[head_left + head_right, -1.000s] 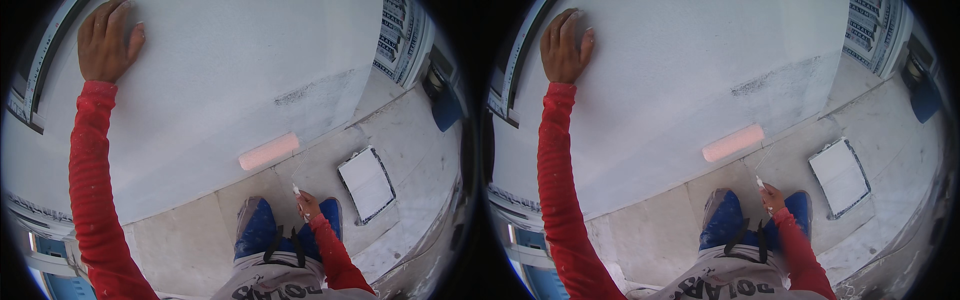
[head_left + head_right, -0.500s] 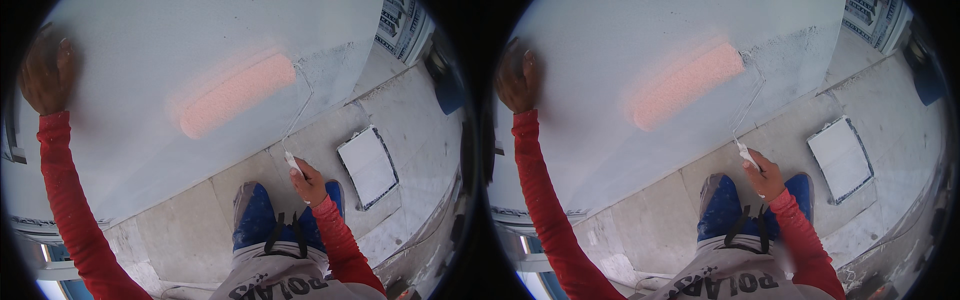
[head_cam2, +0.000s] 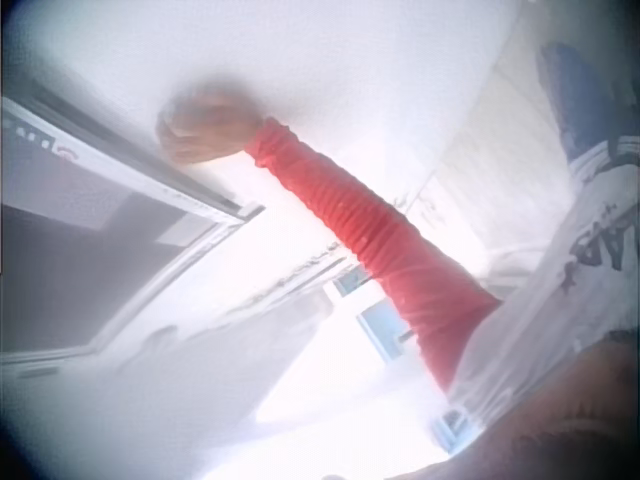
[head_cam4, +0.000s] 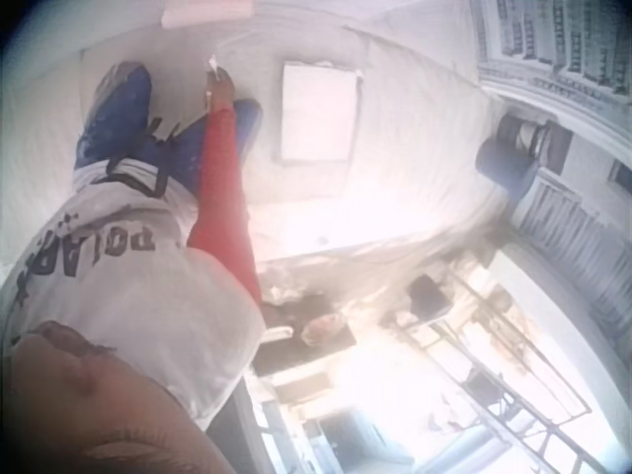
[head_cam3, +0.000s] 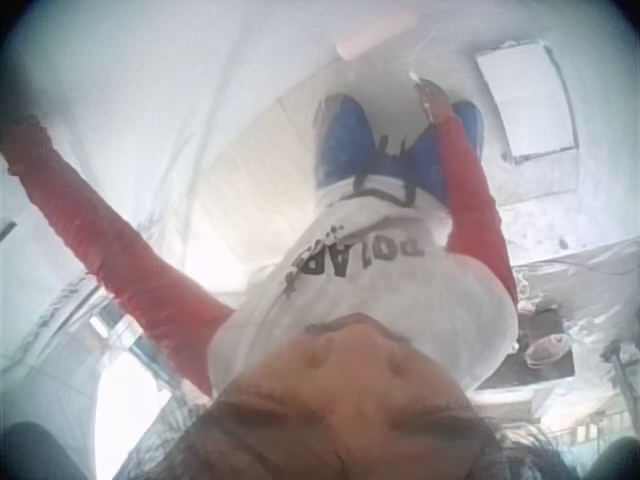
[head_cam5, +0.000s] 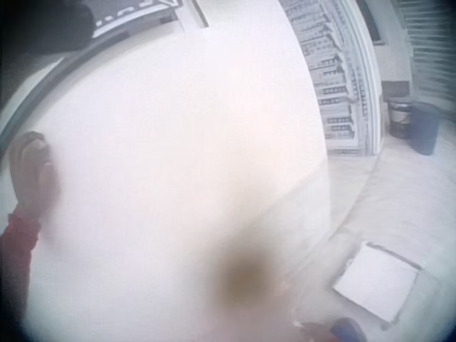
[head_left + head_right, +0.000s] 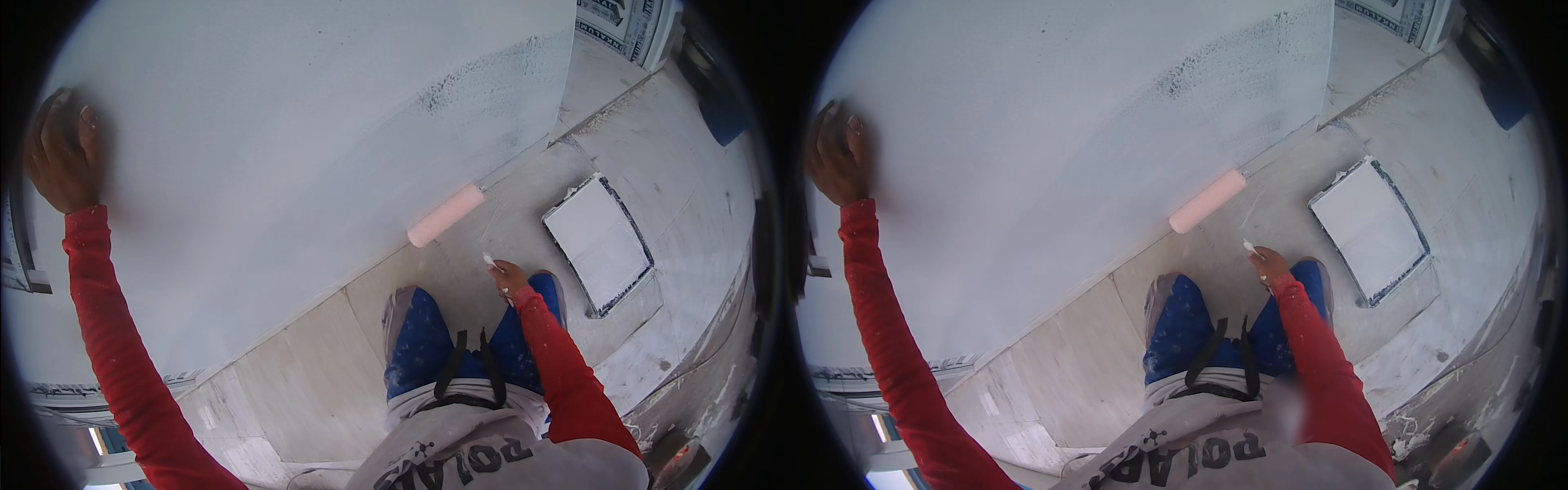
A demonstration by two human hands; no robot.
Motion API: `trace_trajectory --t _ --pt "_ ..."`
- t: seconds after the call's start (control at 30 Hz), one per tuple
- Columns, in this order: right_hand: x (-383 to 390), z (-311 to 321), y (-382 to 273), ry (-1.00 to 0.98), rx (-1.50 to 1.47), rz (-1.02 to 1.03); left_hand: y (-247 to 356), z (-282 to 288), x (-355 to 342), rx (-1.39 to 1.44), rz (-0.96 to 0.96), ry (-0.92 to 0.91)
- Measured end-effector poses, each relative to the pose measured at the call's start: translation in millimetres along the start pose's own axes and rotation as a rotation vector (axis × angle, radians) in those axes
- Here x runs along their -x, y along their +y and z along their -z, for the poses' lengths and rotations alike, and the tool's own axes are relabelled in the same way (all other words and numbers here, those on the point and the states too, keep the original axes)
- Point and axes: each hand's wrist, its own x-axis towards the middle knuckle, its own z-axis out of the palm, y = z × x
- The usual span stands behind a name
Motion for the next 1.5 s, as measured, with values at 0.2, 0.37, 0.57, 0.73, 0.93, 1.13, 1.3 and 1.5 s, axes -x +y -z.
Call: trace_trajectory --t 0.2,0.37,0.57,0.73,0.93,1.13,1.3,1.5 --pt "18.2 11.1 -17.7 -0.088 -0.048 0.046 37.0 9.0 -4.8 0.052 0.136 0.034" --pt "87.5 10.8 -83.4 -0.123 -0.160 0.273 43.1 15.0 -14.1 0.116 0.132 0.079" --pt "149.8 11.4 -191.4 -0.160 -0.176 0.447 31.6 11.4 -8.8 0.104 0.106 0.086" --pt "135.2 11.7 -197.4 -0.084 -0.120 0.536 26.3 4.6 -1.8 0.130 0.061 0.112" --pt "68.5 34.6 -100.6 0.038 0.051 0.461 18.2 11.0 -3.3 0.114 0.064 0.092" --pt "-4.3 63.1 -8.1 0.115 0.178 0.264 32.2 9.3 -6.7 0.075 0.082 0.093" --pt "-44.5 72.9 15.7 0.086 0.101 0.153 37.2 14.0 -13.0 0.107 0.102 0.080" --pt "0.6 72.7 -25.4 0.005 -0.062 0.131 35.3 20.3 -16.0 0.131 0.109 0.084"
